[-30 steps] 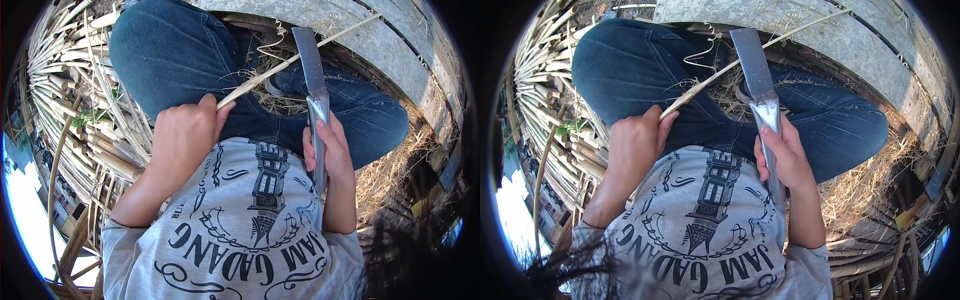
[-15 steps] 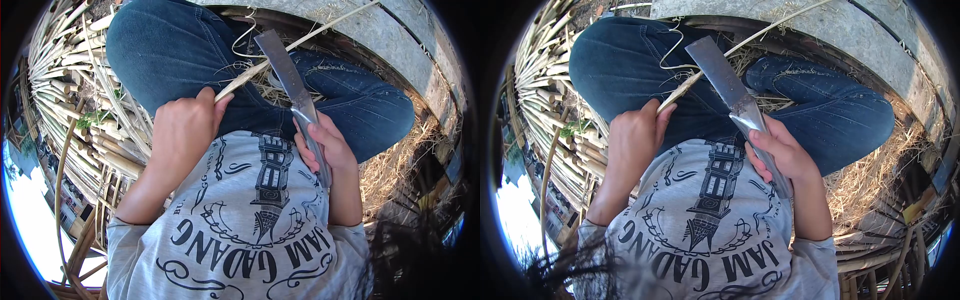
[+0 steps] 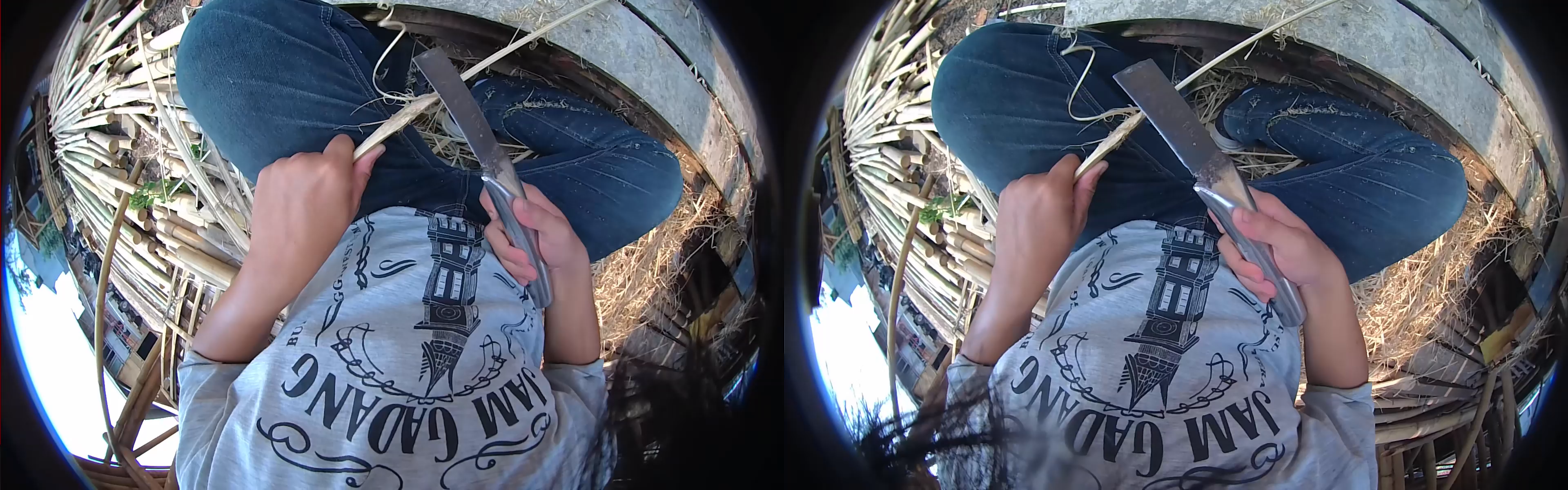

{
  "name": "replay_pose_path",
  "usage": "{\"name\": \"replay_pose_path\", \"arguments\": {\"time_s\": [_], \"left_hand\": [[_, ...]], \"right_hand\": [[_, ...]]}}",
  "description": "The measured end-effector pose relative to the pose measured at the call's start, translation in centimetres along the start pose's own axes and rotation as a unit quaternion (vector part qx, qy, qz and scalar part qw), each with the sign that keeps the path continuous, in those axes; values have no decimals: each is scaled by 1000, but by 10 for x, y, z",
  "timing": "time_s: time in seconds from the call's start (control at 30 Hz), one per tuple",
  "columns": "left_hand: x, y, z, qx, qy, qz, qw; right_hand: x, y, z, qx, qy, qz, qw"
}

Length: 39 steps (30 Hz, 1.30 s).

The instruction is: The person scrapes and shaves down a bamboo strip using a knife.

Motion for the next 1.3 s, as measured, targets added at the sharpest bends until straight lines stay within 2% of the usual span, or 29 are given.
{"name": "replay_pose_path", "arguments": {"time_s": [0.03, 0.07, 0.1, 0.17, 0.2, 0.23, 0.3, 0.37, 0.47, 0.53, 0.57, 0.63, 0.67, 0.7, 0.8, 0.83, 0.9, 0.97, 1.03, 1.07, 1.1, 1.13, 1.17, 1.23, 1.27, 1.3], "left_hand": [[0, 0, 0, 1, 3, -1, 1000], [0, 1, -3, -3, 5, -1, 1000], [0, 1, -3, -6, 3, 0, 1000], [-1, 0, -2, -3, 5, 5, 1000], [0, 0, -1, -2, 5, 3, 1000], [-1, 1, -1, -1, 2, -6, 1000], [-1, 1, -2, 3, 4, -13, 1000], [0, 1, -2, 2, 6, -7, 1000], [-1, 1, -2, -6, 5, -9, 1000], [-1, 2, -1, -7, 4, -11, 1000], [-1, 2, -1, -9, 6, -11, 1000], [-2, 1, -3, -6, 5, -11, 1000], [-1, 1, -2, 1, 2, -13, 1000], [-1, 1, -1, 2, -2, -14, 1000], [0, 1, -1, 1, 7, -18, 1000], [0, 1, -1, 0, 5, -22, 1000], [-2, 3, -2, 0, 7, -21, 1000], [-1, 2, -2, 1, 2, -16, 1000], [-1, 2, -2, -8, 4, -16, 1000], [-1, 2, -2, -13, 8, -16, 1000], [0, 1, -1, -12, 7, -16, 1000], [-1, 1, 0, -9, 9, -7, 1000], [0, 0, -1, -11, 9, 2, 1000], [1, -2, 3, 0, -12, 40, 999], [1, -5, 3, 8, -24, 77, 997], [1, -10, 4, 5, -21, 72, 997]], "right_hand": [[-1, 2, 0, 88, -11, -153, 984], [-2, -1, 5, 19, 9, -69, 997], [5, 4, 6, 20, 11, -66, 998], [13, 2, 7, -121, -4, 49, 991], [19, 3, 7, -154, -2, 104, 983], [19, 6, 6, -154, -5, 102, 983], [17, 17, 6, -155, 31, 257, 953], [19, 18, 8, -173, 32, 255, 951], [15, 5, 2, -119, 25, 207, 971], [8, -3, 4, -27, 26, 70, 997], [1, -4, 4, -29, 25, 68, 997], [-6, -2, 0, 33, 13, -57, 998], [-4, -3, 2, -11, 7, -40, 999], [0, 0, 3, -8, 9, -42, 999], [13, -1, 5, -160, 23, 167, 973], [15, 5, 4, -163, 22, 165, 972], [18, 17, 4, -132, 49, 247, 959], [18, 14, 3, -136, 31, 250, 958], [12, 4, -1, -67, 18, 164, 984], [3, 0, -3, -64, 19, 164, 984], [-8, 2, -7, 25, 24, 12, 999], [-12, 6, -6, 114, 30, -137, 984], [-10, 3, -6, 117, 33, -132, 984], [-2, 3, -4, 22, -38, -62, 997], [3, -1, -1, 4, -67, -45, 997], [10, -3, 4, -33, -64, -33, 997]]}}
Point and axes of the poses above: each hand's wrist, its own z-axis away from the middle knuckle, its own y-axis out of the palm, x = y × z, the point moved 3 cm from there along -z, towards the middle knuckle, and after that the axes turned 14 degrees about z, right-handed, at the moved point
